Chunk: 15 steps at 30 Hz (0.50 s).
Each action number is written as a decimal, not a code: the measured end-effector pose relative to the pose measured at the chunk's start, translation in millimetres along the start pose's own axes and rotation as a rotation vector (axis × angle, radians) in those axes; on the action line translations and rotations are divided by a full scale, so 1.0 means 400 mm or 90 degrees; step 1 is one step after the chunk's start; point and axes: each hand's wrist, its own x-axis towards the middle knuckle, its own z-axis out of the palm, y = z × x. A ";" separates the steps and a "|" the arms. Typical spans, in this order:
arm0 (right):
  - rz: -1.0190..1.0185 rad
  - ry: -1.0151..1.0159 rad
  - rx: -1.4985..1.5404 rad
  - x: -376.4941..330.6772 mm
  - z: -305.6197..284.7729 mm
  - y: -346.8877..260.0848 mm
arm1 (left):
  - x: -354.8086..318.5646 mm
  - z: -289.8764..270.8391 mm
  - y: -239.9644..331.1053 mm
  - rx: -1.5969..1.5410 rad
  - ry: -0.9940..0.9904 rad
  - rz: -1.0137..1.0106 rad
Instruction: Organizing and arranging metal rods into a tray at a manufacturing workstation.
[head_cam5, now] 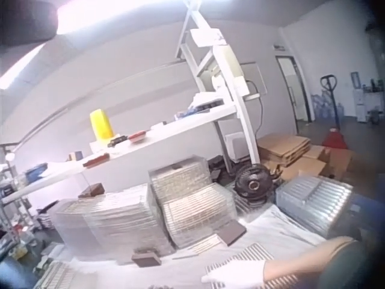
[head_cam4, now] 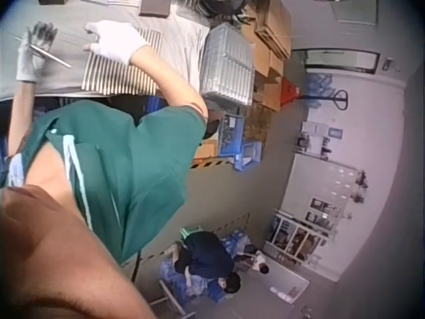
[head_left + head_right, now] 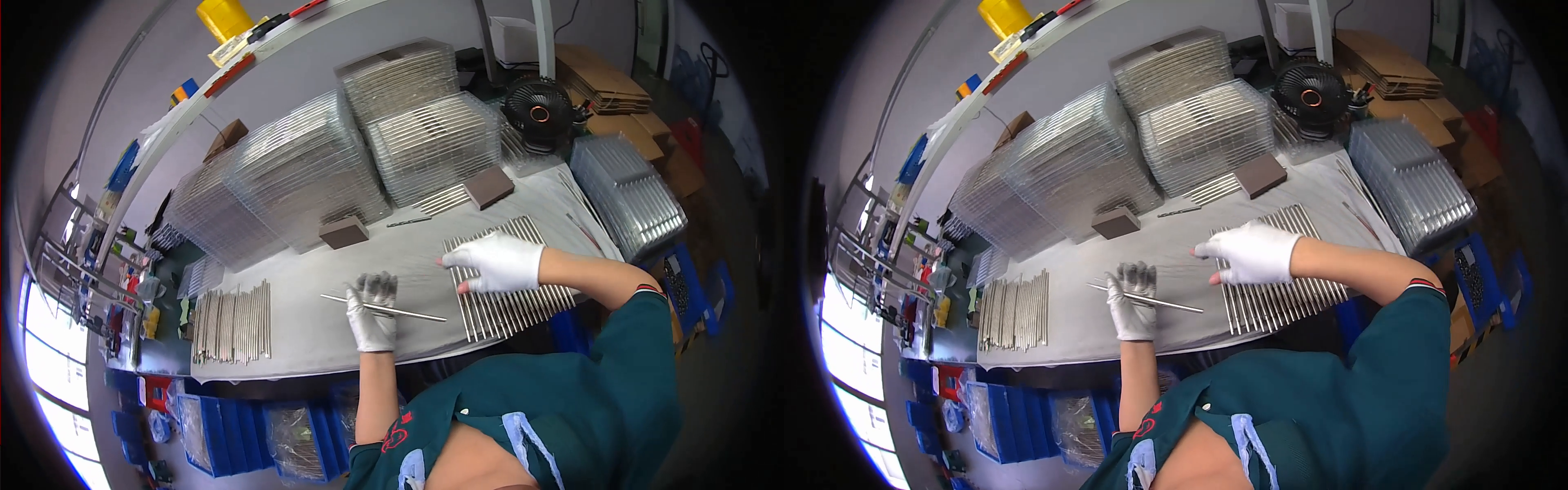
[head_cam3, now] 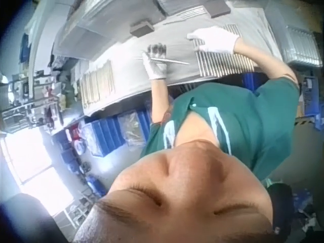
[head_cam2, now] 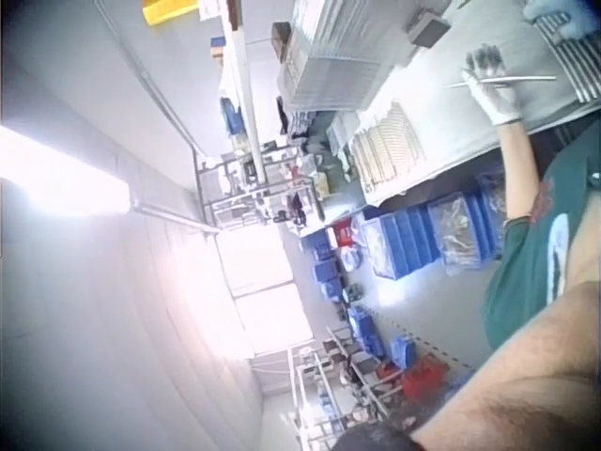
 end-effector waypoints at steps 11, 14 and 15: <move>0.759 0.211 -0.367 -0.517 -0.214 0.101 | -0.005 -0.230 0.084 -0.101 -0.026 0.061; 0.724 0.212 -0.242 -0.590 -0.159 0.117 | 0.006 -0.273 0.094 -0.083 -0.190 0.035; 0.700 0.260 -0.234 -0.596 -0.132 0.124 | 0.001 -0.259 0.097 -0.073 -0.192 0.036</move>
